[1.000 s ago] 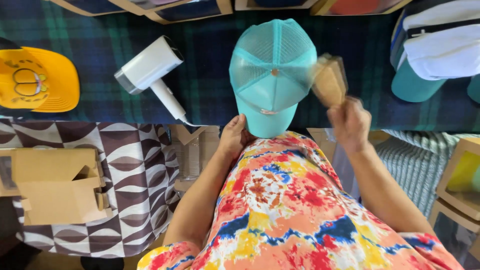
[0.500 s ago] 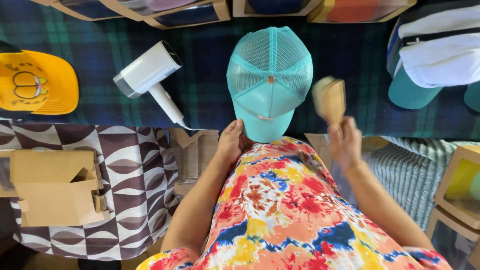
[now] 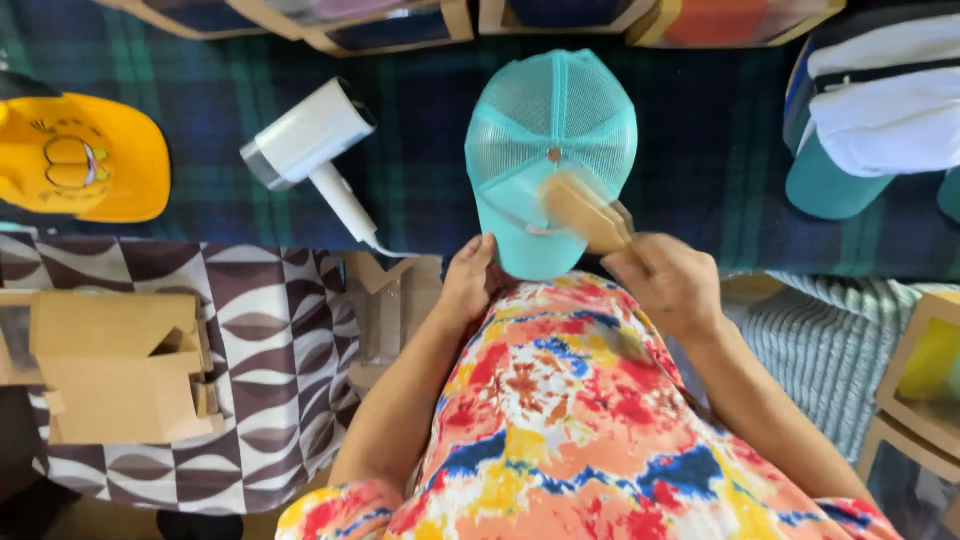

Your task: Cleaning a light blue mesh cap using a brush and a lint roller.

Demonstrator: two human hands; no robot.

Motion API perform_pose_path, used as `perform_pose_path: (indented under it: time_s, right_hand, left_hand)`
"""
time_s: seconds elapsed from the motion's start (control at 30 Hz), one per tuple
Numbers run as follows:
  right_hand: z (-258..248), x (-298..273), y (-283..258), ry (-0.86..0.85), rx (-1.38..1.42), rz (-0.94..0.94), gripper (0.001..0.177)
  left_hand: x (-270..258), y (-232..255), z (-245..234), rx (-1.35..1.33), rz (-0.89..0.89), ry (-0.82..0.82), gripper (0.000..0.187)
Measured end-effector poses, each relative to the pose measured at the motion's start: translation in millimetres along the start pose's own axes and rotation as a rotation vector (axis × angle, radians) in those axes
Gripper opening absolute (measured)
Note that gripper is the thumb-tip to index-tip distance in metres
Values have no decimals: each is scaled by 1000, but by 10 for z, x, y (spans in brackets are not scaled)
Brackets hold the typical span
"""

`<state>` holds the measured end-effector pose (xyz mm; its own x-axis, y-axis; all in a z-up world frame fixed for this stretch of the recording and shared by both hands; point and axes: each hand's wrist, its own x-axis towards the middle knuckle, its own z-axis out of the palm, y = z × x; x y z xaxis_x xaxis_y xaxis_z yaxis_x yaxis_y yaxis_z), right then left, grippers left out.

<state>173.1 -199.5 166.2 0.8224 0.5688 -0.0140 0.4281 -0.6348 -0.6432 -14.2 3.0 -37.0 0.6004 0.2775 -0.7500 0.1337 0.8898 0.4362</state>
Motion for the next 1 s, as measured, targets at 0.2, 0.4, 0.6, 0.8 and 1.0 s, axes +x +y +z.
perform_pose_path:
  time_s: [0.2,0.4,0.6,0.8,1.0]
  right_hand:
    - [-148,513,733,93,-248,-65,39]
    - [-251,329,-270,-45,-120,-43,26]
    - [51,198,-834,-308,-230,-855,32]
    - [-185,995,-514,10,70,-503,21]
    - [179,1712,-780,-192,-86,-432,46]
  left_hand:
    - [-435,429,529,53,-31,-11,40]
    - [-1357,1078,1189,634,12,170,28]
    - [-1457,909,1355,488,404,-306,37]
    - [-1470,1248,1437,752,247,-326,38]
    - [-790,1403,755,823,306,-120,41]
